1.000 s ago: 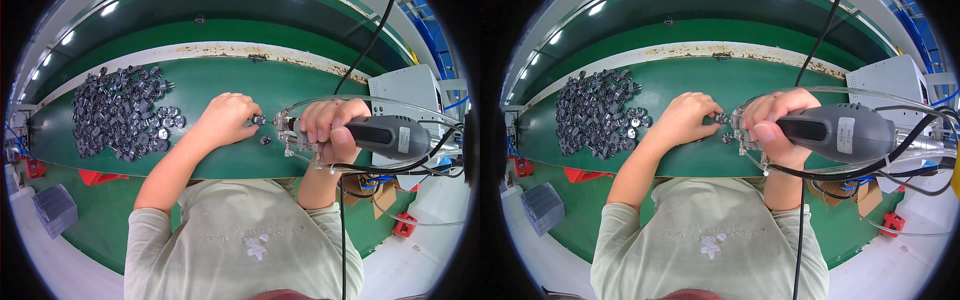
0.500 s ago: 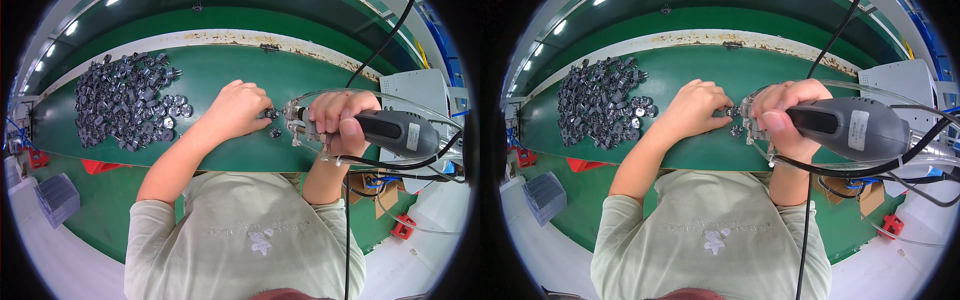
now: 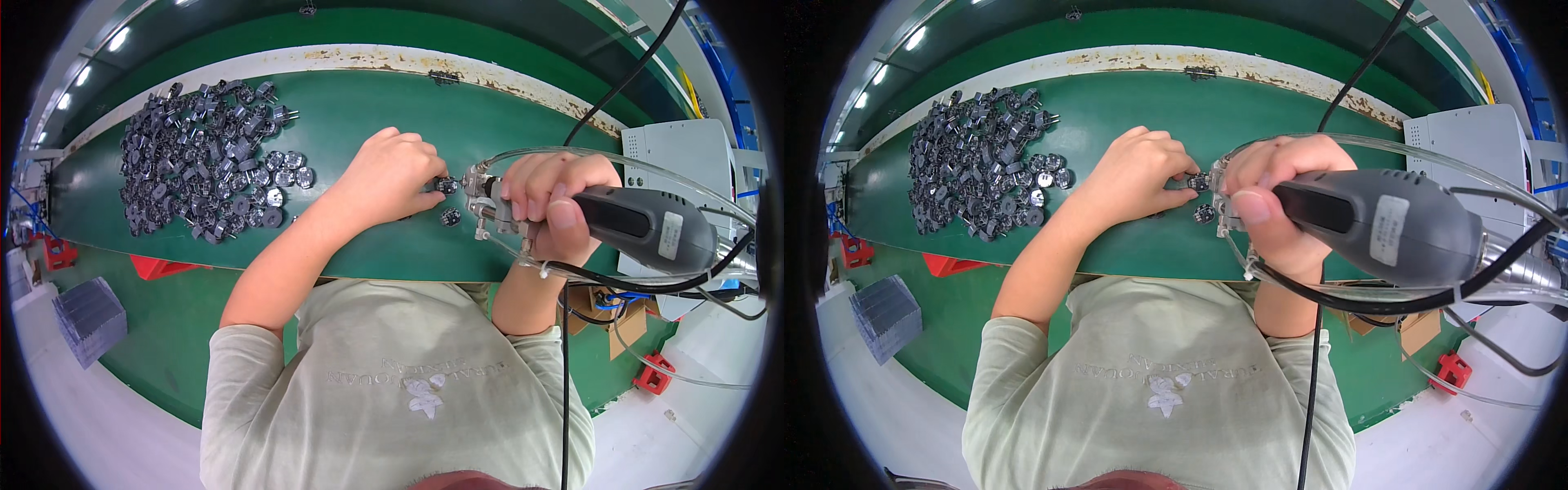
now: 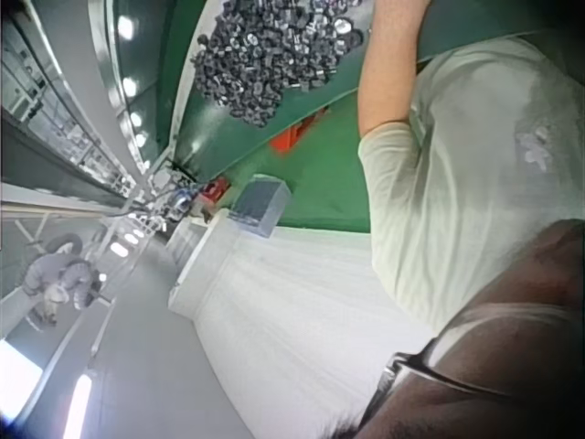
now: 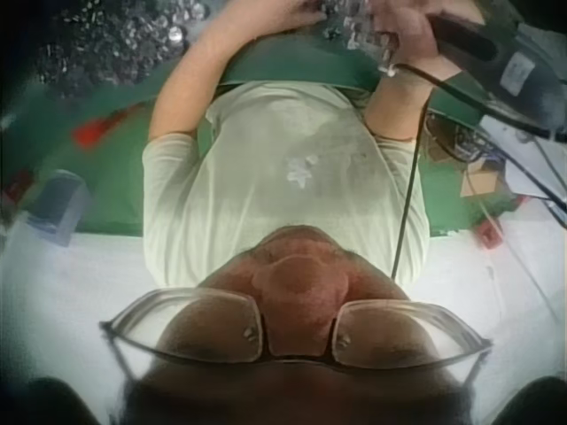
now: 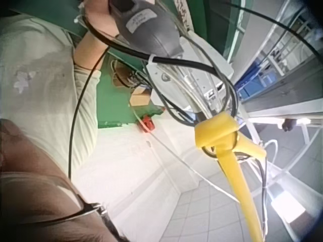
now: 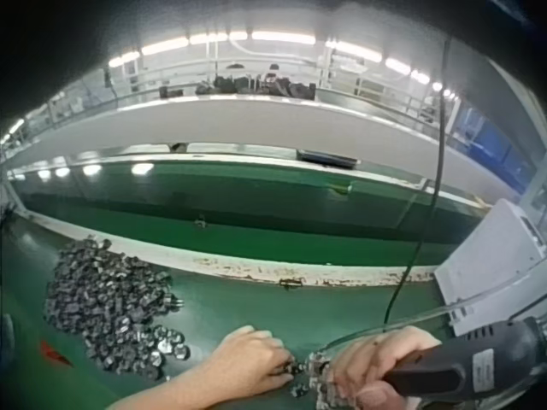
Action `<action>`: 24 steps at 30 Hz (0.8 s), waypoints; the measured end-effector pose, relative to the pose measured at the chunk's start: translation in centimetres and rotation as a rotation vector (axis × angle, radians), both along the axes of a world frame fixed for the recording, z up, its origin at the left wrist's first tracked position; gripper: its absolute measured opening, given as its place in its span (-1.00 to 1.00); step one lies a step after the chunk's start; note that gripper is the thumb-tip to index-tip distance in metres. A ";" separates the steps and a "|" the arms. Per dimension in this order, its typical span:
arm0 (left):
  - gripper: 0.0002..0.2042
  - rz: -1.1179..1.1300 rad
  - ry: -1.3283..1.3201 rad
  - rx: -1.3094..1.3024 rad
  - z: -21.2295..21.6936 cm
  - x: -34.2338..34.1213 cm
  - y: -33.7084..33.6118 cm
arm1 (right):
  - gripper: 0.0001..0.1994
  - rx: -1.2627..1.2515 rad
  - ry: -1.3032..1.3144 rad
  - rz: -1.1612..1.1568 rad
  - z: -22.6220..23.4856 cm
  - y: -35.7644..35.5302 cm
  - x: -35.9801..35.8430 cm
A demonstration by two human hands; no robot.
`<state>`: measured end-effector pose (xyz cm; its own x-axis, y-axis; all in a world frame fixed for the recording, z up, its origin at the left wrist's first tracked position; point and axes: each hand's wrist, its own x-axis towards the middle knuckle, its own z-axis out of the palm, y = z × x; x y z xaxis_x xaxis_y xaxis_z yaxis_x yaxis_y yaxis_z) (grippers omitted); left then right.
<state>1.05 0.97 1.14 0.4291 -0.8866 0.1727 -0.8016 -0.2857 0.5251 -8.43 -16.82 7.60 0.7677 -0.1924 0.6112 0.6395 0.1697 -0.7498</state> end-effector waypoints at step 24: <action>-0.78 -0.025 0.016 0.007 -0.3 0.0 -0.2 | -0.70 0.094 0.202 0.012 0.5 1.3 0.0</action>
<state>1.04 0.76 0.81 0.4096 -0.8981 0.1600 -0.8002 -0.2695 0.5358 -8.48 -15.57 8.06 0.8751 -0.2317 0.4249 0.4758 0.2512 -0.8429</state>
